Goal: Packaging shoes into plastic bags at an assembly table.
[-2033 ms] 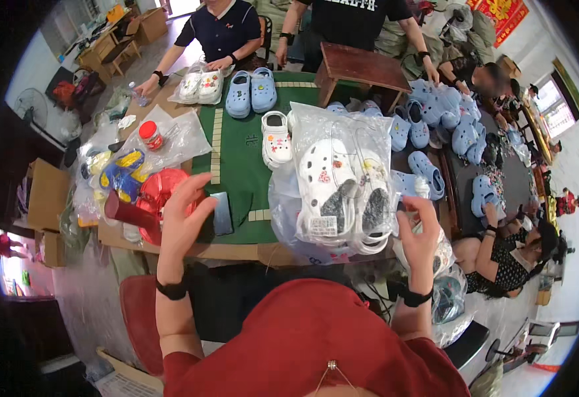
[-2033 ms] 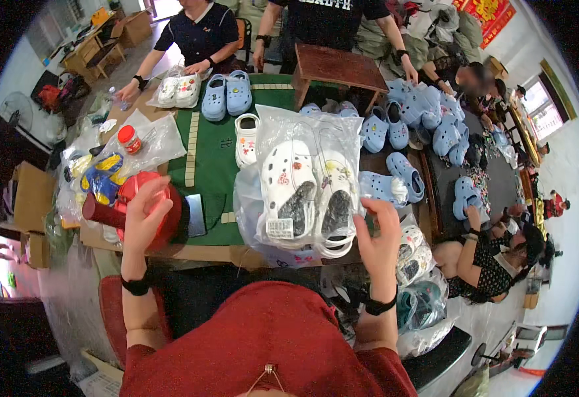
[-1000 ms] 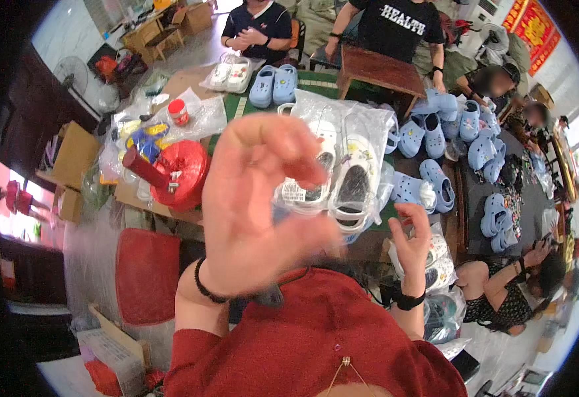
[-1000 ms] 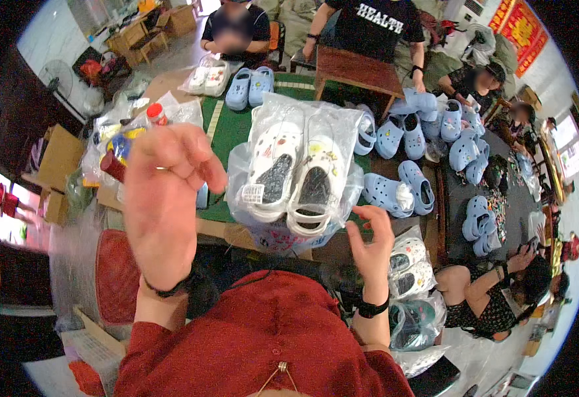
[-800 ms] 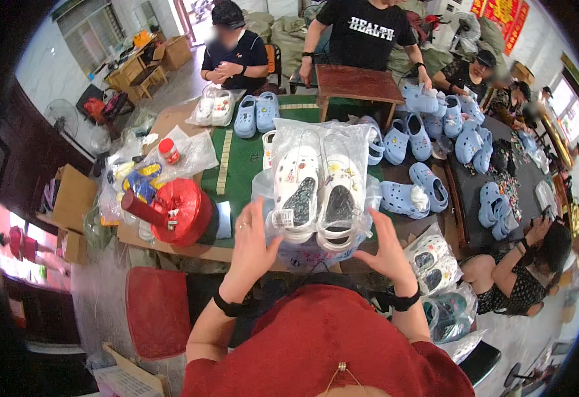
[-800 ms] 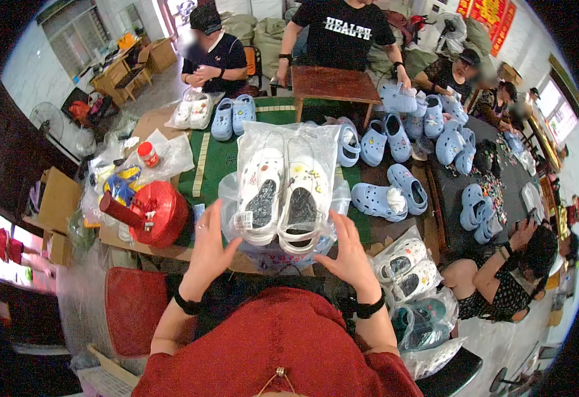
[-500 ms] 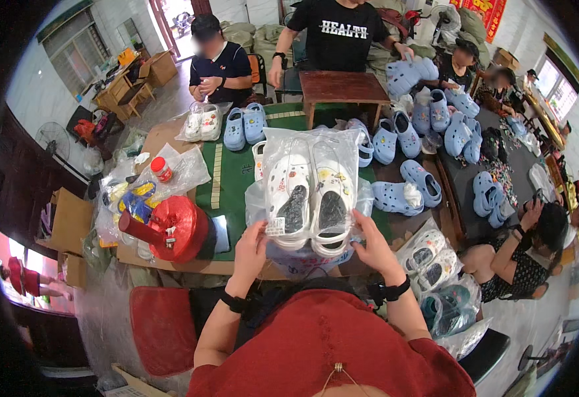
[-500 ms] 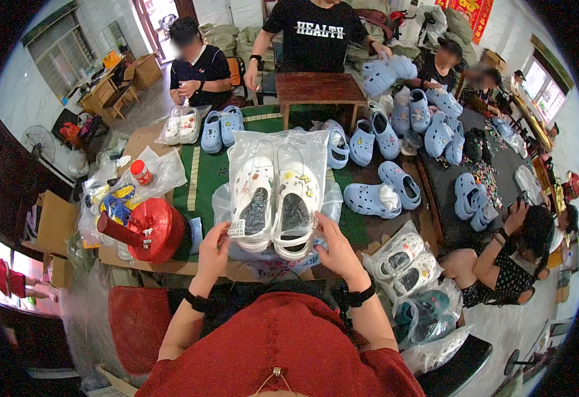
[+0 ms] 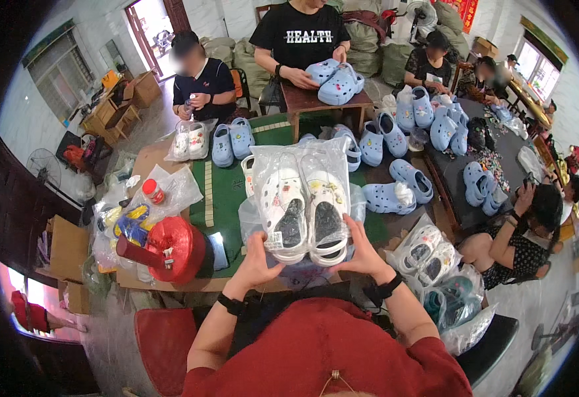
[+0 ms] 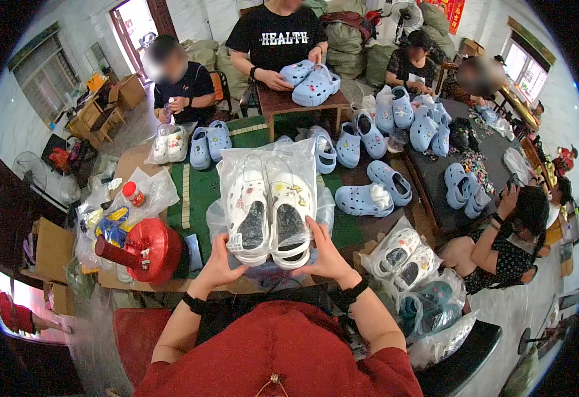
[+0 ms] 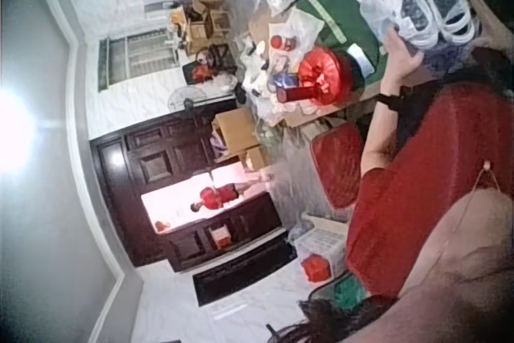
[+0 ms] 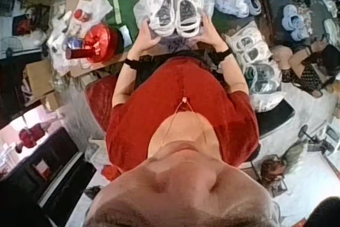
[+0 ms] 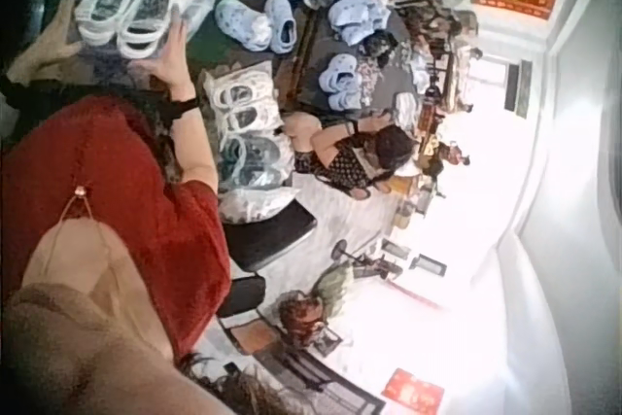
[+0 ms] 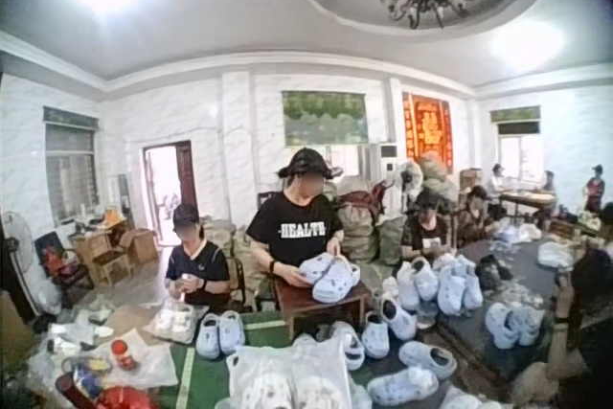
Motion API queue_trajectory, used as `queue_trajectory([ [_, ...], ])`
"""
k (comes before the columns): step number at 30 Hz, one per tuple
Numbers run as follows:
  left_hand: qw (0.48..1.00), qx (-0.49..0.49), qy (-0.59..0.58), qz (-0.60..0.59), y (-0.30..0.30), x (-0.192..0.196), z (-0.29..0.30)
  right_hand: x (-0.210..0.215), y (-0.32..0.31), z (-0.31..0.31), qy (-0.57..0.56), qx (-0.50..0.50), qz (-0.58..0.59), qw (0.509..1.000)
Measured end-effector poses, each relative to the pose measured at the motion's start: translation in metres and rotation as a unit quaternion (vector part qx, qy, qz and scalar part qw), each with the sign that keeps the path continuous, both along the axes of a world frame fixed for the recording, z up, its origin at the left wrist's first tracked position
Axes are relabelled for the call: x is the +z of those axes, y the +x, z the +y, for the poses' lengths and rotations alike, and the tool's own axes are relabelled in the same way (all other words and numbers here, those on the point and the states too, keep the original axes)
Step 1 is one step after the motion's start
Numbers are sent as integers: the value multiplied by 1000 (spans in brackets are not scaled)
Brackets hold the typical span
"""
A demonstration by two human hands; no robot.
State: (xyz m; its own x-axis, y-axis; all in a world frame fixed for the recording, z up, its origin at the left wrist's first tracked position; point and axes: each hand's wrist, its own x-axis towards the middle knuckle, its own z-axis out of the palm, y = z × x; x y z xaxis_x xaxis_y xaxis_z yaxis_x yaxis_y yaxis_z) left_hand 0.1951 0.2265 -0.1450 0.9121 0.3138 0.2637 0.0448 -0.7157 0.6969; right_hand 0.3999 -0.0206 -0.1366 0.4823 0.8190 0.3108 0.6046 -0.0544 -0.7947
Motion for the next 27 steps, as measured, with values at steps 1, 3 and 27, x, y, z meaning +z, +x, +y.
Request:
queue_trajectory([
  [1,1000,5,0,24,0,7,2,6,4,1,-14,12,22,1000],
  [3,997,21,-68,37,4,24,5,18,14,4,-19,15,55,998],
  [27,969,72,-134,194,-45,76,-13,59,-28,-37,-69,-92,-28,993],
])
